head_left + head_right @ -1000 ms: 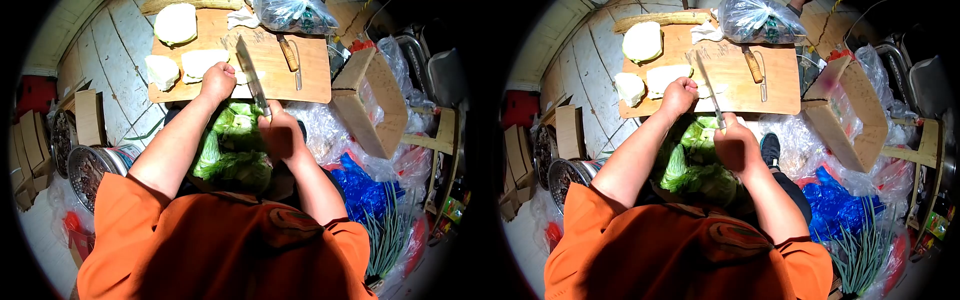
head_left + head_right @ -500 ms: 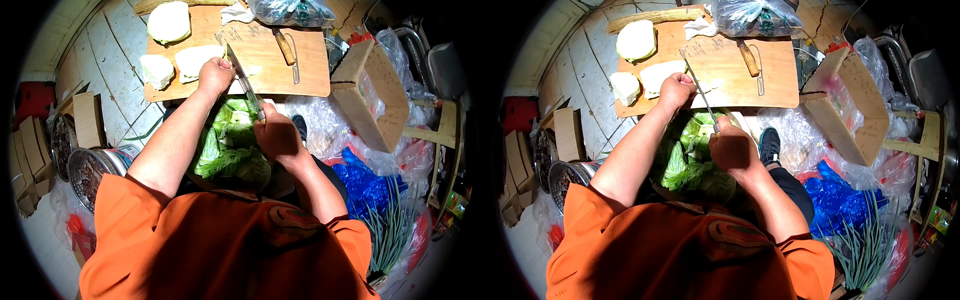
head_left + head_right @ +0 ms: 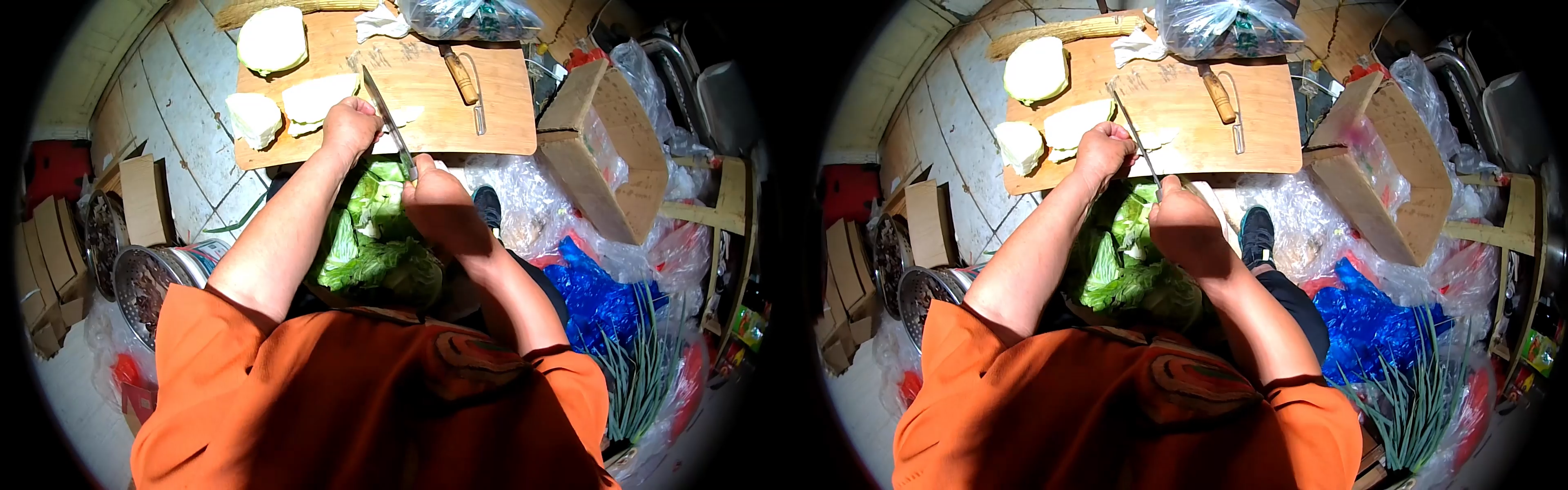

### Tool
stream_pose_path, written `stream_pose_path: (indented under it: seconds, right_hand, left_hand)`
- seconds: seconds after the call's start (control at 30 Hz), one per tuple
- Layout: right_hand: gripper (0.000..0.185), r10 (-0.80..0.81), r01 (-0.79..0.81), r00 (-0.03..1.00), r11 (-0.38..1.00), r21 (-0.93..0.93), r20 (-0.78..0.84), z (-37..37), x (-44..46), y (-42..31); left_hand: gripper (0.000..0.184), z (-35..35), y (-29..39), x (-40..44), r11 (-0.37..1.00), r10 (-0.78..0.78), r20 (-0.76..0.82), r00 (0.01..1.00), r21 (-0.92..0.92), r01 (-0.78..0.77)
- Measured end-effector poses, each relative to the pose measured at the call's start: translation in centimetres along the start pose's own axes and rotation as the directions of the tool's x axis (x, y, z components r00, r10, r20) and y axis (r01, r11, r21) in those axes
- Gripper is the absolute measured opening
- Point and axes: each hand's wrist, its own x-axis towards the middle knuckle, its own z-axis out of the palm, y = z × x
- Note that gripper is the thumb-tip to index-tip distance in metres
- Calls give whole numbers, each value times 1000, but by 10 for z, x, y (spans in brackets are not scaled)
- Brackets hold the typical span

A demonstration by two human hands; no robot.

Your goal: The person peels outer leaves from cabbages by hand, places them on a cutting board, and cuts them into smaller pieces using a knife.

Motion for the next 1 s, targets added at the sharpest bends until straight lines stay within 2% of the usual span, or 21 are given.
stream_pose_path:
  seconds: [0.07,0.13,0.2,0.27,0.33,0.4,0.43,0.5,0.53,0.6,0.67,0.7,0.73,0.83,0.93,0.97,1.0]
  right_hand:
    - [31,-24,24,999,1000,-11,-41,8,5,7]
    - [31,-31,31,998,1000,1,-57,7,3,8]
    - [31,-45,45,996,999,10,-72,2,0,7]
    - [34,47,-45,997,999,24,-61,-8,-1,5]
    - [41,140,-140,990,990,3,-13,-18,6,8]
    - [46,172,-174,984,983,-51,-41,-20,13,15]
    - [49,172,-174,984,984,-46,-44,-23,14,17]
    - [49,184,-187,982,981,-55,-51,-25,14,15]
    - [48,199,-203,978,977,-67,-57,-26,15,15]
    - [48,207,-210,977,976,-57,-59,-26,14,13]
    - [48,221,-223,974,972,-69,-45,-29,13,7]
    - [48,220,-223,974,972,-68,-45,-30,12,5]
    - [48,206,-208,978,976,-70,-37,-31,11,2]
    - [47,166,-167,986,985,-39,-28,-25,9,-2]
    - [45,109,-109,993,994,20,-40,-21,3,-6]
    - [44,81,-79,996,996,45,-45,-20,1,-8]
    - [44,81,-79,996,996,45,-46,-20,-2,-11]
  left_hand:
    - [18,-1,0,-2,998,37,-1,999,50,-37]
    - [17,-2,2,-7,991,19,110,994,130,-33]
    - [17,-2,6,-12,986,-91,258,962,161,50]
    - [17,-1,11,-20,977,-91,332,939,211,20]
    - [11,-4,18,-23,939,-23,343,939,329,-97]
    - [5,-12,27,-22,829,293,151,944,451,-330]
    - [5,-19,36,-20,804,388,29,921,479,-353]
    - [8,-42,46,-8,731,609,-168,775,498,-467]
    - [11,-58,46,5,690,664,-187,724,526,-497]
    - [25,-87,42,14,430,791,-145,595,823,-372]
    - [46,-98,39,16,597,510,-156,846,772,-218]
    - [63,-99,42,17,657,359,-129,924,738,-152]
    - [63,-98,42,17,657,359,-129,924,739,-152]
    - [63,-92,42,19,673,222,66,973,712,-201]
    - [58,-90,36,24,667,232,79,970,713,-218]
    - [54,-90,34,26,745,176,49,983,646,-165]
    - [54,-89,35,25,745,176,49,983,646,-166]
